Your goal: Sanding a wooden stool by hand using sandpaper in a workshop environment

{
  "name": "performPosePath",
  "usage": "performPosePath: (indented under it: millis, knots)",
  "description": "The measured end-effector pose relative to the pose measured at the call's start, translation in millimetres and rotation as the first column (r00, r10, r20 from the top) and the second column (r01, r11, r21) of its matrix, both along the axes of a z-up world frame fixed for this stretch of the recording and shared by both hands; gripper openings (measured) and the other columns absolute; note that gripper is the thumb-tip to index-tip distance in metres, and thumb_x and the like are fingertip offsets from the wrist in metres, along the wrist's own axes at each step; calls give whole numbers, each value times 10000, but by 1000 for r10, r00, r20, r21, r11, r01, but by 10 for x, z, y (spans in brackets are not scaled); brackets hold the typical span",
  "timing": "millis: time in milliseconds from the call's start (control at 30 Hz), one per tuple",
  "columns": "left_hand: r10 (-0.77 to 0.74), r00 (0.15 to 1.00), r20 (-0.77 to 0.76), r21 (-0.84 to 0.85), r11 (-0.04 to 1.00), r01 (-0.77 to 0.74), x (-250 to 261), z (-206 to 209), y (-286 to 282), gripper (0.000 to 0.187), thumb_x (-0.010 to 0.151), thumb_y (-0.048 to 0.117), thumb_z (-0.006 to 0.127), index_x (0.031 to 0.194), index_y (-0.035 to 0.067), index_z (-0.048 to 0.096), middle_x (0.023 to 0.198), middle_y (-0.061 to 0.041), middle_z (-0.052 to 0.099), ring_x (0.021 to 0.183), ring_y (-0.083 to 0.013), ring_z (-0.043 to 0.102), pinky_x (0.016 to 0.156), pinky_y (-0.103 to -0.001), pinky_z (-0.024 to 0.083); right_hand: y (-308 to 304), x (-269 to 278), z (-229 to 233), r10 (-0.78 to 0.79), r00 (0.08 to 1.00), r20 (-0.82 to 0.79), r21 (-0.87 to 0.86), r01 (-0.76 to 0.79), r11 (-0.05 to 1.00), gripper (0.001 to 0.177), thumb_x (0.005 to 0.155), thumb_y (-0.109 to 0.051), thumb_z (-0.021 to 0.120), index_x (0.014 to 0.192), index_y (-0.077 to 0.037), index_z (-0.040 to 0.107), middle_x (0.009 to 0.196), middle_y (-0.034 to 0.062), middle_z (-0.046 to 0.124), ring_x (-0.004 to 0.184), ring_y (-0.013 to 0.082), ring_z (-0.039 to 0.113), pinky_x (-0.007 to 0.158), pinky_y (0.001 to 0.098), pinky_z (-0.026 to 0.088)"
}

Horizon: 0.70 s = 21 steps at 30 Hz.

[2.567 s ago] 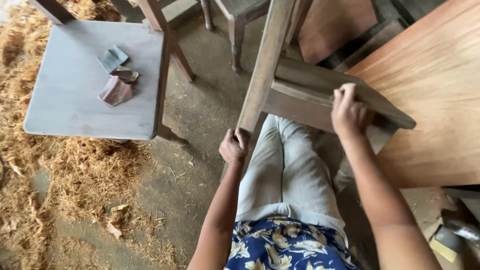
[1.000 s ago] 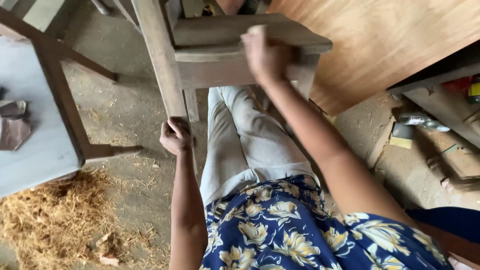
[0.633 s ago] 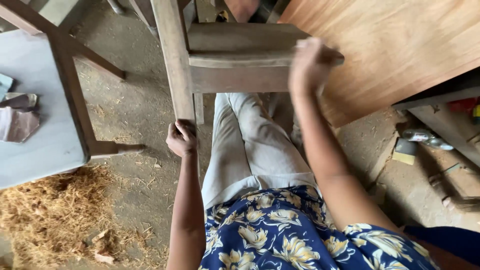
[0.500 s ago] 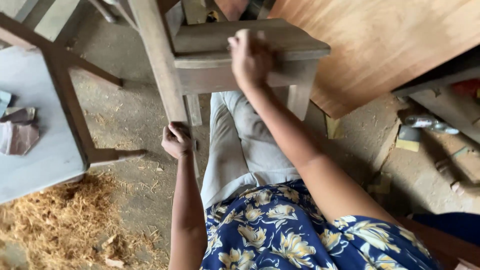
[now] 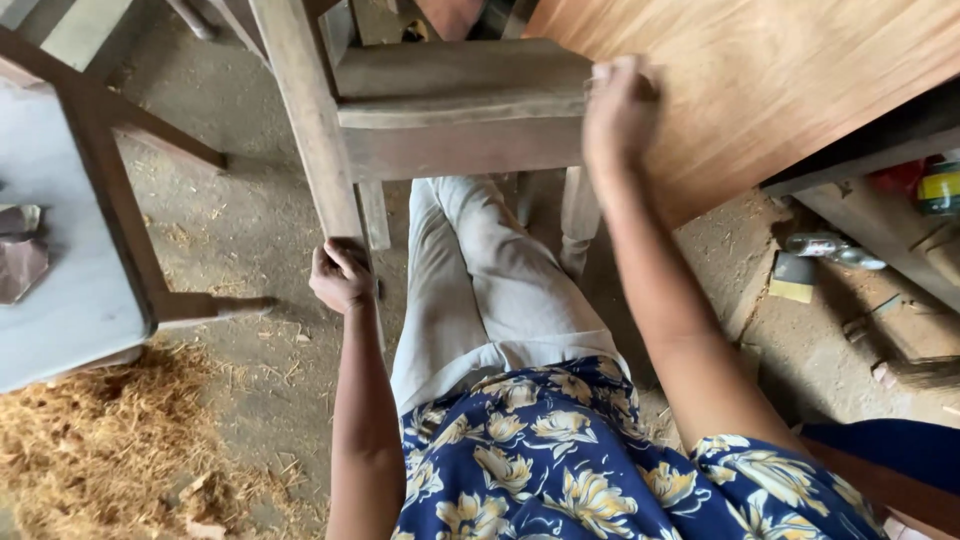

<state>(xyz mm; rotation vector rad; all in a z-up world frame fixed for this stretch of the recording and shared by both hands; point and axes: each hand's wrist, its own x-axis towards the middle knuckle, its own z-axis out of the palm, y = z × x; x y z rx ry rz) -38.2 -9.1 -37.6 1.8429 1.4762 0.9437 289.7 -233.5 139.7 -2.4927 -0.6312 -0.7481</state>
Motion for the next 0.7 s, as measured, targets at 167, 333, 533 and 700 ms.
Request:
performPosePath:
  millis: [167, 333, 533, 700]
  knots:
    - [-9, 1000, -3, 59, 998, 9, -51, -209, 87, 546, 1026, 495, 427, 751, 109, 699, 604, -68, 686, 451, -184, 583, 394, -337, 434, 1117, -721, 183, 203, 979, -14, 296, -190, 936, 290, 991, -250, 509, 726, -133, 527, 592, 3, 567, 505, 207, 488, 542, 374, 375]
    - [-50, 994, 100, -45, 997, 55, -11, 11, -24, 493, 1072, 401, 484, 745, 75, 656, 588, -55, 635, 474, -178, 515, 473, -382, 449, 1243, -778, 144, 377, 917, 133, 122, -392, 912, 173, 992, -199, 636, 955, -79, 517, 740, 63, 670, 663, 264, 671, 1119, 547, 357]
    - [-33, 999, 26, 18, 999, 32, -17, -94, 44, 600, 1076, 521, 397, 688, 124, 624, 520, -17, 601, 394, -139, 500, 376, -319, 404, -107, 99, 10, 388, 897, -213, 849, -26, 527, 449, 970, -50, 446, 555, -185, 338, 480, -100, 334, 384, 70, 312, 354, 208, 227]
    - [-13, 1000, 21, -3, 1000, 13, -7, -301, 114, 628, 1078, 579, 347, 651, 182, 578, 484, 74, 558, 367, -65, 482, 368, -244, 428, -95, 80, 338, 359, 833, -421, 907, 390, 158, 872, 1009, -147, 508, 1608, 38, -98, 779, 146, 668, 502, 128, 550, 332, 209, 444]
